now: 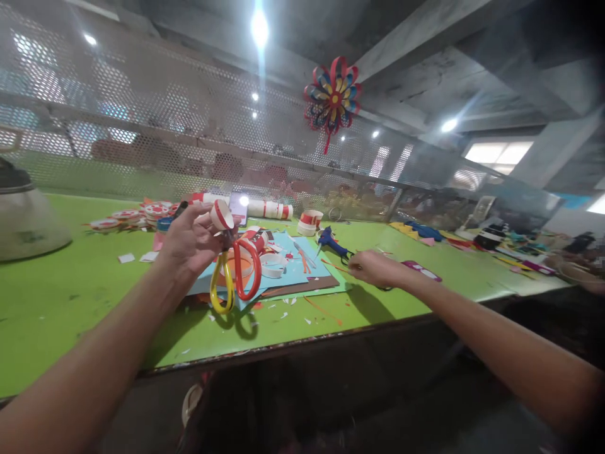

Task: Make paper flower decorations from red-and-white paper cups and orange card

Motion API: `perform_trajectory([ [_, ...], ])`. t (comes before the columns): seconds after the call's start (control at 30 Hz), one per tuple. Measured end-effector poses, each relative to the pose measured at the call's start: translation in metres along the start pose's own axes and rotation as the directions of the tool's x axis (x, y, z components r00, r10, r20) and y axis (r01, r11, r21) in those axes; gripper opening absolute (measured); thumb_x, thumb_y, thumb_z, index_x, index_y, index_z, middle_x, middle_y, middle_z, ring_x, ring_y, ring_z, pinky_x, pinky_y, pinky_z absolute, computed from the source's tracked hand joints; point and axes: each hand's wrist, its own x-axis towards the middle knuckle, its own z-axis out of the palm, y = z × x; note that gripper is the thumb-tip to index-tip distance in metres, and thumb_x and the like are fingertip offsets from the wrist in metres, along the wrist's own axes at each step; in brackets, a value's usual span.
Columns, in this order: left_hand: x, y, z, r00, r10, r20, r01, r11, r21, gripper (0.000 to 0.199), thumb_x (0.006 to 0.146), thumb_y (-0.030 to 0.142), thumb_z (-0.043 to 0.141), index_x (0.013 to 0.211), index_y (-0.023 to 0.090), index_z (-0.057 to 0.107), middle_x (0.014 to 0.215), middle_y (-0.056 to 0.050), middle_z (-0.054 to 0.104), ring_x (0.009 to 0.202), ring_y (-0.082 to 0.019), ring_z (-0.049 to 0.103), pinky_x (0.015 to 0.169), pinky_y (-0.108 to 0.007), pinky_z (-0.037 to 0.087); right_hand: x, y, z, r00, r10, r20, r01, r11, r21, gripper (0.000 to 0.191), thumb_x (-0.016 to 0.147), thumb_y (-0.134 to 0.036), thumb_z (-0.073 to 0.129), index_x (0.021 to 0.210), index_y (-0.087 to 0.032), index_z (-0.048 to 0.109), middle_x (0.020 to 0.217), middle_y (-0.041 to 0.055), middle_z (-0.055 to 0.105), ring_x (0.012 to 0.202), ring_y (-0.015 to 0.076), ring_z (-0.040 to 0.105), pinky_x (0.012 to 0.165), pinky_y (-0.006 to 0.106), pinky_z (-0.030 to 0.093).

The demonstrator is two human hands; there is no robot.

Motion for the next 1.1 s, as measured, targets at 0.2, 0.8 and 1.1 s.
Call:
perform_trajectory([
  [0.2,-0.001,0.006,-0.004,1.0,0.01,-0.006,-0.01,1.0,0.012,0.02,0.069,0.018,0.055,0.086,0.009,0.061,0.07,-0.008,0.065,0.061,-0.017,0.061,0.057,-0.027,0.05,0.081,-0.01,0.012,0.991,0.12,0.062,-0.117,0.992,-0.047,0.031,0.09,-0.03,0.057,0.115,-0.013,0.056,0.114,0.0099,0.059,0.095,0.0206,0.061,0.08,0.039,0.052],
  [0.8,0.001,-0.006,0.0,0.998,-0.032,-0.048,0.032,0.999,-0.001,0.021,0.065,0.018,0.059,0.085,0.011,0.06,0.072,-0.008,0.067,0.062,-0.019,0.059,0.058,-0.031,0.048,-0.083,-0.012,-0.002,0.942,-0.332,-0.042,0.335,0.933,0.134,0.03,0.085,-0.032,0.051,0.067,-0.014,0.066,0.063,0.0051,0.063,0.056,0.0144,0.055,0.052,0.024,0.035],
  [1.1,-0.001,-0.003,-0.001,0.999,-0.025,-0.037,0.024,1.0,-0.012,0.021,0.067,0.019,0.058,0.085,0.011,0.061,0.067,-0.008,0.065,0.06,-0.019,0.062,0.053,-0.027,0.049,0.067,-0.094,-0.006,0.855,-0.333,-0.397,0.394,0.916,0.079,0.026,0.092,-0.016,0.044,0.112,-0.008,0.059,0.107,0.014,0.064,0.093,0.018,0.059,0.081,0.029,0.044],
])
